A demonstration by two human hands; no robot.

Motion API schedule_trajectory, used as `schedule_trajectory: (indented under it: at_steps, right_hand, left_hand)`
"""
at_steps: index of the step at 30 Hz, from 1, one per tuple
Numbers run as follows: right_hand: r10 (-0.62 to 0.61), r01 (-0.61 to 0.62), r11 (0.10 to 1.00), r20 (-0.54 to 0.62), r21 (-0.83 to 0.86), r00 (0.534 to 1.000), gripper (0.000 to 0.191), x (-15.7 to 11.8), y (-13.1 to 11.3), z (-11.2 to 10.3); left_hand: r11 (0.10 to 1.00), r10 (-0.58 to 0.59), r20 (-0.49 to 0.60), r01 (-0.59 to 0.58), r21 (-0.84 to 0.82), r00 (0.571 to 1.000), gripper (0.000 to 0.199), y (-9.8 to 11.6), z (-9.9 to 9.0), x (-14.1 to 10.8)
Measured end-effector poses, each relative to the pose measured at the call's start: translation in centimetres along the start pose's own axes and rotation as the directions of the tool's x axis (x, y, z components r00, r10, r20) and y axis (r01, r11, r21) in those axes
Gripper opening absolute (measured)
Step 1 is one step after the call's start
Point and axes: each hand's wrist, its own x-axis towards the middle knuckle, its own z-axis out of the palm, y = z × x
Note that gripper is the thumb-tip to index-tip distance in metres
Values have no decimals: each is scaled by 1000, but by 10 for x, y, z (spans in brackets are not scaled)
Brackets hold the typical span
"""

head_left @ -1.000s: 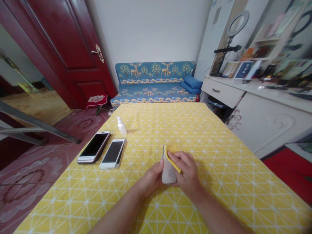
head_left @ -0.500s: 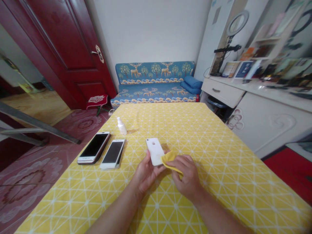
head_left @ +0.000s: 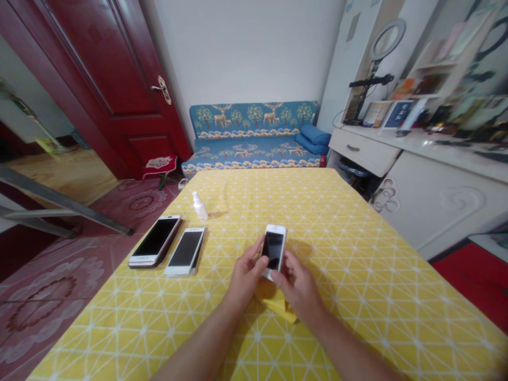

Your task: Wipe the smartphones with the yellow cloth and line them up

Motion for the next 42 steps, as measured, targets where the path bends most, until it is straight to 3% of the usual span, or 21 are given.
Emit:
schedule_trajectory:
  at_steps: [4, 7, 9, 11, 15, 20, 25, 28, 30, 32, 34, 35, 37, 39, 42]
  right_hand:
    - [188, -177, 973, -72, 146, 979, 38, 7, 2, -2]
    - [198, -178, 976, -165, 127, 966, 42, 23, 8, -20]
    - [174, -180, 984, -249, -4, 953, 41, 42, 16, -42]
    - [151, -247, 931, -329, -270, 932, 38, 68, 28, -69]
    - [169, -353, 827, -407, -437, 898, 26, 118, 48, -120]
    - [174, -465, 645, -476, -606, 862, 19, 145, 51, -142]
    - [86, -490, 514, -527, -704, 846, 29, 133, 42, -126]
    - [-1, -430, 496, -496, -754, 868, 36, 115, 30, -104]
    - [-18, -296, 532, -360, -793, 933, 26, 97, 16, -85]
    - [116, -111, 615, -49, -781, 992, 21, 72, -5, -63]
    - [248, 35, 657, 259, -753, 933, 18, 46, -28, -40]
    - [258, 99, 641, 334, -761, 906, 21, 34, -38, -29]
    - [206, 212, 581, 394, -786, 896, 28, 17, -52, -11]
    - [136, 272, 537, 401, -798, 906, 15, 12, -54, 1]
    - [107, 214, 552, 323, -806, 940, 16, 22, -40, 10]
  left_hand:
    - [996, 15, 0, -15, 84, 1000, 55, -3, 1, 0]
    - [996, -23, 31, 20, 82, 999, 57, -5, 0, 1]
    - [990, -33, 61, 24, 138, 998, 51, -8, 1, 3]
    - [979, -40, 70, 25, 202, 997, 46, -10, 1, 5]
    - [974, -48, 72, 31, 225, 996, 43, -14, 2, 8]
    - [978, -34, 71, 19, 207, 997, 40, -16, 0, 8]
    - [981, -19, 68, 5, 195, 998, 40, -17, -1, 7]
    - [982, -33, 46, 24, 186, 998, 42, -16, 0, 8]
    - [986, -41, 18, 38, 163, 999, 45, -15, 1, 9]
    - [990, -26, -21, 29, 139, 999, 45, -14, 0, 10]
    - [991, 8, -58, 0, 131, 998, 43, -12, -1, 10]
    - [990, 27, -71, -17, 137, 997, 41, -12, -2, 10]
    - [986, 63, -90, -48, 161, 994, 38, -11, -4, 11]
    - [981, 86, -101, -66, 182, 991, 37, -11, -4, 11]
    - [979, 113, -138, -86, 185, 984, 36, -10, -7, 13]
